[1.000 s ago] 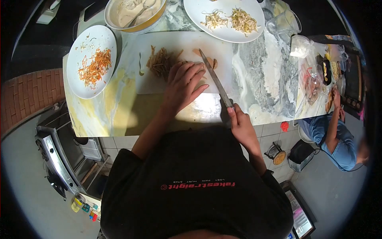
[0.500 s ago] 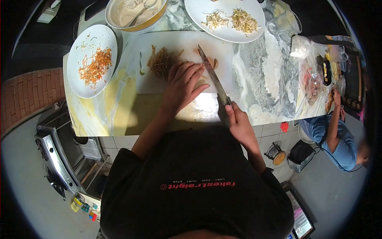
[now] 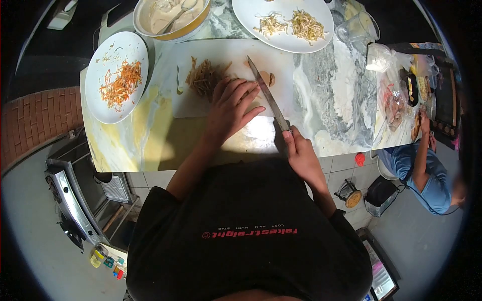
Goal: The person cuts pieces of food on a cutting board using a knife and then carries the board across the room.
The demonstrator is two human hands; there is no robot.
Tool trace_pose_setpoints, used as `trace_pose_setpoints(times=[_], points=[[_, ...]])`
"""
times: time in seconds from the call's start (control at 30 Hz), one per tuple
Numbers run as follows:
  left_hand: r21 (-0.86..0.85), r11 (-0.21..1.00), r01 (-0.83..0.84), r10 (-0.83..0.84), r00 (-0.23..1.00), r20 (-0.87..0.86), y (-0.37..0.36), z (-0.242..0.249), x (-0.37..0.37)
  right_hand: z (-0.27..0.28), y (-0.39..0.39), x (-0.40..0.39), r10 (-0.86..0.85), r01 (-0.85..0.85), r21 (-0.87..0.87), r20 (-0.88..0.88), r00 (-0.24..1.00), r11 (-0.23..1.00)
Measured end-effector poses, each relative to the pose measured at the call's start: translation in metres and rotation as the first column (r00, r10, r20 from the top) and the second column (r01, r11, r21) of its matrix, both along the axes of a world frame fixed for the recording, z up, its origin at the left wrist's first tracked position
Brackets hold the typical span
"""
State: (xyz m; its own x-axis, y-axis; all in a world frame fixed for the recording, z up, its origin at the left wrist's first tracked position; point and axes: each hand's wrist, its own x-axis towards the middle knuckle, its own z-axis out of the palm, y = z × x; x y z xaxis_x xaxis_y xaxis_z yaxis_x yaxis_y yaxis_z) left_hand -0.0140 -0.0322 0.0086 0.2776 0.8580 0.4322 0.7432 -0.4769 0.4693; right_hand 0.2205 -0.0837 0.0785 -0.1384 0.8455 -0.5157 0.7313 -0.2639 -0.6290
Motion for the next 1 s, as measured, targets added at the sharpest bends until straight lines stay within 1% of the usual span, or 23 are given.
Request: trace_pose_setpoints(times=[0.07, 0.13, 0.23, 0.47, 0.53, 0.73, 0.87, 0.93, 1.0], points=[[-0.002, 1.000, 0.002, -0.002, 1.000, 0.002, -0.0001, 0.0005, -0.0002, 0.0035, 0.0002, -0.0006, 0.009, -0.009, 0.005, 0.020, 1.000, 1.000], [-0.012, 1.000, -0.007, 0.007, 1.000, -0.003, -0.0008, 0.0006, 0.0005, 0.0084, 0.0000, -0.0022, -0.012, 0.013, -0.029, 0.053, 0.999, 0.999], [-0.015, 1.000, -0.003, 0.003, 1.000, -0.004, -0.0006, 0.0010, 0.0005, 0.0054, -0.0029, -0.0022, -0.032, 0.034, -0.034, 0.061, 0.998, 0.999], [-0.008, 1.000, 0.004, -0.004, 1.000, 0.000, -0.0004, -0.0012, 0.0005, 0.0038, -0.0014, -0.0040, -0.031, 0.031, -0.004, 0.023, 0.999, 1.000], [-0.017, 1.000, -0.002, 0.002, 1.000, 0.011, -0.0006, -0.0005, 0.0006, 0.0096, 0.0015, -0.0050, -0.041, 0.043, -0.046, 0.035, 0.999, 0.998], [-0.015, 1.000, -0.007, 0.007, 1.000, 0.018, -0.0003, -0.0011, 0.0008, 0.0005, -0.0012, -0.0020, -0.027, 0.028, -0.020, 0.032, 0.999, 0.999], [-0.014, 1.000, -0.004, 0.004, 1.000, 0.014, -0.0002, -0.0015, 0.0005, 0.0051, 0.0018, -0.0068, -0.012, 0.012, -0.012, 0.047, 0.999, 1.000], [-0.022, 1.000, -0.005, 0.006, 1.000, 0.013, 0.0000, -0.0008, 0.0006, 0.0060, 0.0035, -0.0077, -0.011, 0.016, -0.072, 0.061, 0.998, 0.997], [-0.027, 1.000, -0.004, 0.005, 1.000, 0.014, 0.0008, 0.0011, 0.0006, 0.0032, 0.0017, -0.0088, -0.002, 0.006, -0.054, 0.072, 0.997, 0.999]])
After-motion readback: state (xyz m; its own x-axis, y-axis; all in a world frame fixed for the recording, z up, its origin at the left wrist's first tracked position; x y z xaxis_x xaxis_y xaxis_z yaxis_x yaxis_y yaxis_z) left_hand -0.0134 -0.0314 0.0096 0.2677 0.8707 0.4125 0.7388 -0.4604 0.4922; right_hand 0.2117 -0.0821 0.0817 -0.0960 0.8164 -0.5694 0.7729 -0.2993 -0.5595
